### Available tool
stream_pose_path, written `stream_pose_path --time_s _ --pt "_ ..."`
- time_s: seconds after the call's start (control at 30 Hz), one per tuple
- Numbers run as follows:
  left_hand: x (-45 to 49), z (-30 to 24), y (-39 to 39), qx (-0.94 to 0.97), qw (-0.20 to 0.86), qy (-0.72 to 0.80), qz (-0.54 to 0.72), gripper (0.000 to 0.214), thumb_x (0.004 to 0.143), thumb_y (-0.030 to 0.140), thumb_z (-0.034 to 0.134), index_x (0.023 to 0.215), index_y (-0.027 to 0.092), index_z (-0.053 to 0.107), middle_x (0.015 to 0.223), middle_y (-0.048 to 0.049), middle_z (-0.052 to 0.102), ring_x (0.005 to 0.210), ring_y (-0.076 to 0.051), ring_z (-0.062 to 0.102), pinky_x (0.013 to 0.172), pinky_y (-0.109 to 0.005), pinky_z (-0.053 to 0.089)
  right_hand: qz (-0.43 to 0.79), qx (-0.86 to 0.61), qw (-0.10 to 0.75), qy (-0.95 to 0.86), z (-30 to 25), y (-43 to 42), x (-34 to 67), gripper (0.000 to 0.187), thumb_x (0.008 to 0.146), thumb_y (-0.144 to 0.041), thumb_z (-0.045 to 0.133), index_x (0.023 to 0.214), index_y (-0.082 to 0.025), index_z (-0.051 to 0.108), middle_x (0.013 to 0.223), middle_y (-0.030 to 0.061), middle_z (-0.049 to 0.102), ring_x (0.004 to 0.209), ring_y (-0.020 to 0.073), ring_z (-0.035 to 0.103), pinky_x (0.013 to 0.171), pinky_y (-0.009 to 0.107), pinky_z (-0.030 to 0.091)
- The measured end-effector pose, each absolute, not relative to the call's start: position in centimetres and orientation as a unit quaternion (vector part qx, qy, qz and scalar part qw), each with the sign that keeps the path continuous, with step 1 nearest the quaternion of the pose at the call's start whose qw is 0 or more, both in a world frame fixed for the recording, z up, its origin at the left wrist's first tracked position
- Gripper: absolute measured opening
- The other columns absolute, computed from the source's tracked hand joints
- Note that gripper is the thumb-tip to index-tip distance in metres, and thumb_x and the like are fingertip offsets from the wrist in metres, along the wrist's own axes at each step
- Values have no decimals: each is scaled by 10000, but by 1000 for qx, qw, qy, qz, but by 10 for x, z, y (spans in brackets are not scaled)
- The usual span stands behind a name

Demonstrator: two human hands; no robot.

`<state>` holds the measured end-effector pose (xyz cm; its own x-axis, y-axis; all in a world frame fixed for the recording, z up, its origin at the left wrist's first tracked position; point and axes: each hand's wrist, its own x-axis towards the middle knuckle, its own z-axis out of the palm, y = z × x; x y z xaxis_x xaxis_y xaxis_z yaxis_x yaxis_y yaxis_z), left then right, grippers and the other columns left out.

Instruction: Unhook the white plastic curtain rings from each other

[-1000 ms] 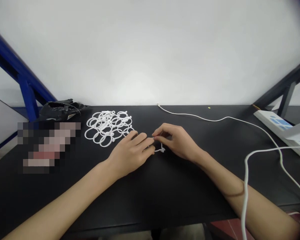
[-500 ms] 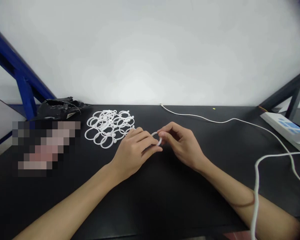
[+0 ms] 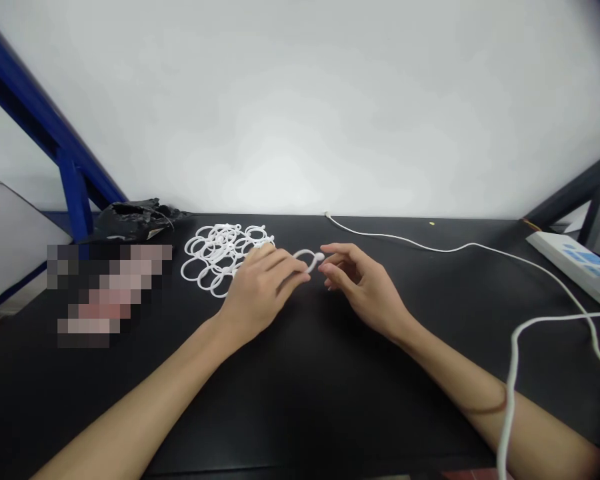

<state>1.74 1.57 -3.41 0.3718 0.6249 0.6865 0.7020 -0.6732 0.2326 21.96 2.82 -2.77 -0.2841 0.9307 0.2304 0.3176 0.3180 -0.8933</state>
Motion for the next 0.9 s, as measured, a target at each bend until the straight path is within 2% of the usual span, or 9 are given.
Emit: stream_pose_path --time_s 0.13,0.27,0.4,0.53,0.67,0.77,0.9 --pt "-18 -21 27 -756 114 -548 -340 172 940 305 538 879 207 666 924 -45 717 868 -231 570 801 -362 444 299 -473 395 -729 -28 29 222 268 905 -371 580 1126 -222 600 860 6 660 707 132 610 695 294 508" --pt "-56 -1 32 -654 49 -716 -240 258 915 344 512 976 167 689 943 -77 718 881 -257 588 804 -363 452 239 -471 404 -747 -26 30 223 212 906 -308 571 1088 -212 619 845 9 648 731 132 603 693 272 506" --pt "-72 8 32 -586 7 -791 -177 303 862 355 516 1027 164 684 975 -81 709 940 -286 586 870 -413 442 209 -471 403 -756 -25 31 223 186 901 -271 571 1065 -206 631 837 8 646 724 127 600 675 258 505" --pt "-74 4 34 -587 -7 -799 -130 327 853 395 476 987 199 700 950 -102 709 1017 -348 563 888 -488 432 194 -468 397 -765 -24 32 224 160 899 -247 573 1038 -202 640 832 7 651 724 124 599 682 256 505" --pt "-75 0 36 -581 28 -797 -164 347 868 392 453 975 189 714 959 -114 710 1030 -361 552 894 -510 435 181 -460 393 -775 -25 31 225 137 901 -245 571 1011 -210 646 845 9 656 730 128 604 676 260 507" --pt "-70 -3 36 -613 71 -754 -227 316 880 349 465 946 162 710 971 -106 713 1013 -332 549 894 -477 448 168 -466 376 -783 -26 33 226 125 908 -246 560 993 -215 646 862 13 658 754 140 614 690 274 513" --pt "-44 -15 32 -711 89 -628 -302 259 919 291 464 896 172 693 930 -67 717 940 -254 558 855 -388 474 89 -489 305 -813 -32 40 231 167 909 -277 561 1029 -196 644 1018 66 653 964 220 598 852 368 510"
